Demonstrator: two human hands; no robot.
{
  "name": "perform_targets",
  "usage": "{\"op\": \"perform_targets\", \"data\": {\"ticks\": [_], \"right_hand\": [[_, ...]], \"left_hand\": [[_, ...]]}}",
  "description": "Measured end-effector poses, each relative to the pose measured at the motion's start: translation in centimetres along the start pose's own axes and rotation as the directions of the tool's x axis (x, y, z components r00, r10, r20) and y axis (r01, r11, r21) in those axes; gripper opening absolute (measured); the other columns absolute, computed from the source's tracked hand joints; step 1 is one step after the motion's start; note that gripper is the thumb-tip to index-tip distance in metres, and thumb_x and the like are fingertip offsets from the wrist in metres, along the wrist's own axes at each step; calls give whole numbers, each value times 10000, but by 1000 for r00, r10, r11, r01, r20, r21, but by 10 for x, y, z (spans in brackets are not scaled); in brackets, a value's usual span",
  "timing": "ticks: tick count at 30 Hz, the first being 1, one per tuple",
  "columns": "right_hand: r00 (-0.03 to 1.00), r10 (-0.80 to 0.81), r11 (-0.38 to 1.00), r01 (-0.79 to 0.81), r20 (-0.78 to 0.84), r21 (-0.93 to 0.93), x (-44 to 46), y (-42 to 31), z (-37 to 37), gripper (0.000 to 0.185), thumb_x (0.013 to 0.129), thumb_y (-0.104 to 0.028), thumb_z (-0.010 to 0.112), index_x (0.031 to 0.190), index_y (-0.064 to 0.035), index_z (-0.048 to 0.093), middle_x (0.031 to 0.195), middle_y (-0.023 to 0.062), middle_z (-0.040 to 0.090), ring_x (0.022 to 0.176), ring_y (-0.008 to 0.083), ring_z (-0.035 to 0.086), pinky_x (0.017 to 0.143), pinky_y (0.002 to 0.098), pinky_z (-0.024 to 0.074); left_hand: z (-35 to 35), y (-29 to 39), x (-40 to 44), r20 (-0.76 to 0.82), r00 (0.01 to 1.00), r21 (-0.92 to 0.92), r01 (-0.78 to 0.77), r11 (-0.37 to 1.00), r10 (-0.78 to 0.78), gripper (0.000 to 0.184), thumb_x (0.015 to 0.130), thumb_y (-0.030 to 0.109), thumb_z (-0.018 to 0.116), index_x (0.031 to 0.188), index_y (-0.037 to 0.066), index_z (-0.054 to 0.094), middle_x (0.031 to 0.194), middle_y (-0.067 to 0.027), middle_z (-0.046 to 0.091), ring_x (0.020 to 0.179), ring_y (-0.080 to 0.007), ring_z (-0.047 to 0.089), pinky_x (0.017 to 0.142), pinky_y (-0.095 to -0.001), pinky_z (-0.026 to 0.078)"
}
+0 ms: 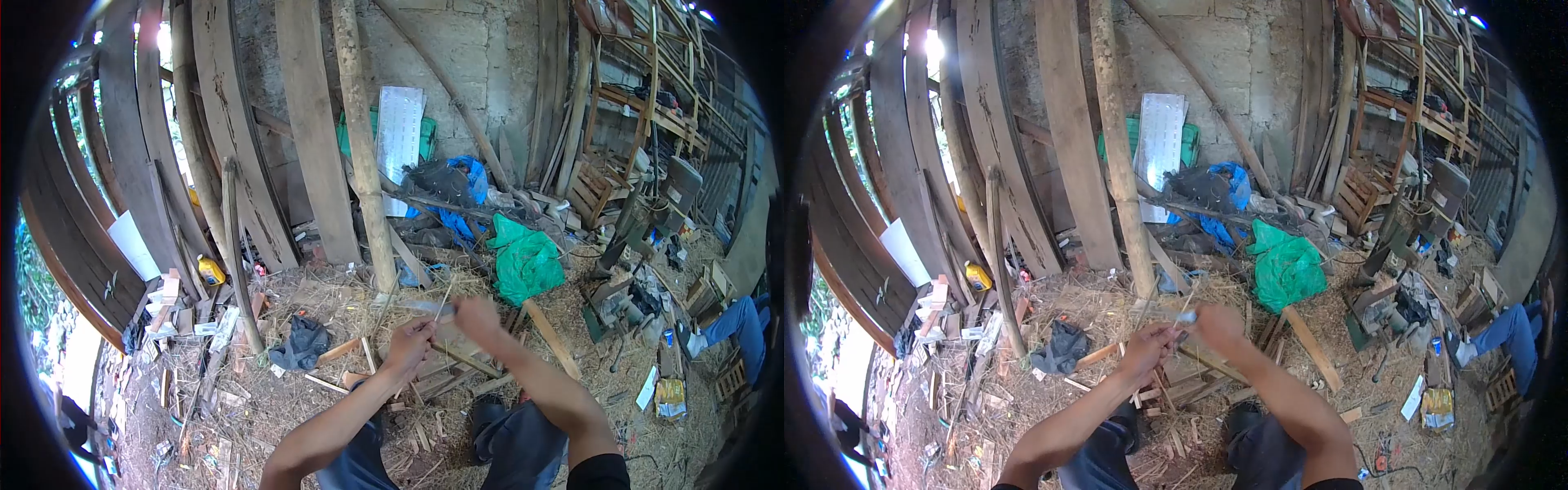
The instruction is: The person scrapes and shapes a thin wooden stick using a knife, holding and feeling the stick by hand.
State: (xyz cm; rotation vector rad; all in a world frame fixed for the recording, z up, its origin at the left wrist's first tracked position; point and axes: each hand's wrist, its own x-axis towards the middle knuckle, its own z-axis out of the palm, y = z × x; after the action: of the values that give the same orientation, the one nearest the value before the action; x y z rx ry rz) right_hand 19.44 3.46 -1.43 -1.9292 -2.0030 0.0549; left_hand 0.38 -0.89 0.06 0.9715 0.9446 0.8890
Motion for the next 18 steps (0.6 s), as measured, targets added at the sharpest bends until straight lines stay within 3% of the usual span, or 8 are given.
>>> {"op": "perform_targets", "data": {"ticks": [1, 4, 6, 8, 11, 13, 15, 18], "right_hand": [[990, 144, 989, -144, 4, -14, 6, 8, 0, 179, 776, -151, 546, 771, -22, 669, 750, 182, 654, 753, 336, 659, 663, 436, 530], [958, 259, 963, -267, -120, -50, 2, 13, 4, 183, 785, -123, 518, 765, -31, 676, 767, 179, 656, 764, 326, 661, 665, 427, 532], [959, 279, 955, -283, -50, -85, -2, 6, 2, 194, 791, -125, 514, 786, -23, 679, 777, 183, 656, 769, 332, 659, 670, 427, 532], [986, 155, 987, -153, 53, -39, -6, -3, -1, 236, 812, -191, 520, 875, -11, 659, 877, 204, 640, 804, 392, 629, 724, 470, 505], [991, -43, 999, 44, 123, -8, -13, -19, -3, 237, 812, -187, 519, 871, -3, 657, 845, 201, 650, 775, 396, 635, 710, 472, 511], [948, 307, 951, -305, 79, -46, 14, 23, 1, 238, 817, -193, 520, 867, -4, 656, 817, 206, 652, 763, 391, 640, 699, 469, 519], [908, 415, 904, -418, -47, -87, 9, 73, 0, 233, 830, -154, 510, 791, 5, 676, 766, 192, 660, 755, 311, 670, 667, 435, 540], [902, 391, 896, -419, -185, -149, -12, 87, 3, 233, 823, -168, 542, 781, 21, 671, 759, 191, 658, 717, 338, 663, 635, 437, 541]], "left_hand": [[1, -3, 1, 0, 1000, 3, 9, 1000, -9, 192, 908, 157, 549, 1042, 32, 606, 693, 16, 498, 500, -42, 393, 425, -187, 312], [5, -10, 8, 52, 998, -47, 27, 999, -25, 198, 904, 170, 556, 1037, 34, 608, 693, 18, 498, 501, -45, 392, 427, -185, 307], [12, -15, 12, -41, 998, 9, 48, 999, -48, 201, 902, 176, 560, 1033, 33, 612, 694, 17, 506, 506, -47, 394, 422, -193, 304], [8, -18, 14, -45, 999, 25, 23, 999, -21, 202, 899, 178, 564, 1030, 32, 613, 693, 16, 511, 509, -48, 397, 421, -198, 303], [2, -6, 10, -49, 999, 52, -2, 999, 5, 180, 912, 152, 537, 1023, 23, 595, 697, 14, 494, 502, -44, 377, 420, -197, 288], [5, 1, -5, -36, 999, 44, 19, 999, -17, 159, 928, 124, 505, 1020, 15, 575, 701, 12, 472, 492, -40, 354, 420, -190, 273], [10, 11, -23, 45, 999, 2, 7, 1000, -7, 161, 930, 108, 493, 1028, 9, 575, 705, 17, 464, 503, -35, 353, 423, -188, 260], [12, 27, -32, 88, 996, -89, 4, 996, 4, 178, 942, 114, 463, 1048, 13, 566, 704, 30, 441, 510, -30, 338, 424, -190, 246]]}}
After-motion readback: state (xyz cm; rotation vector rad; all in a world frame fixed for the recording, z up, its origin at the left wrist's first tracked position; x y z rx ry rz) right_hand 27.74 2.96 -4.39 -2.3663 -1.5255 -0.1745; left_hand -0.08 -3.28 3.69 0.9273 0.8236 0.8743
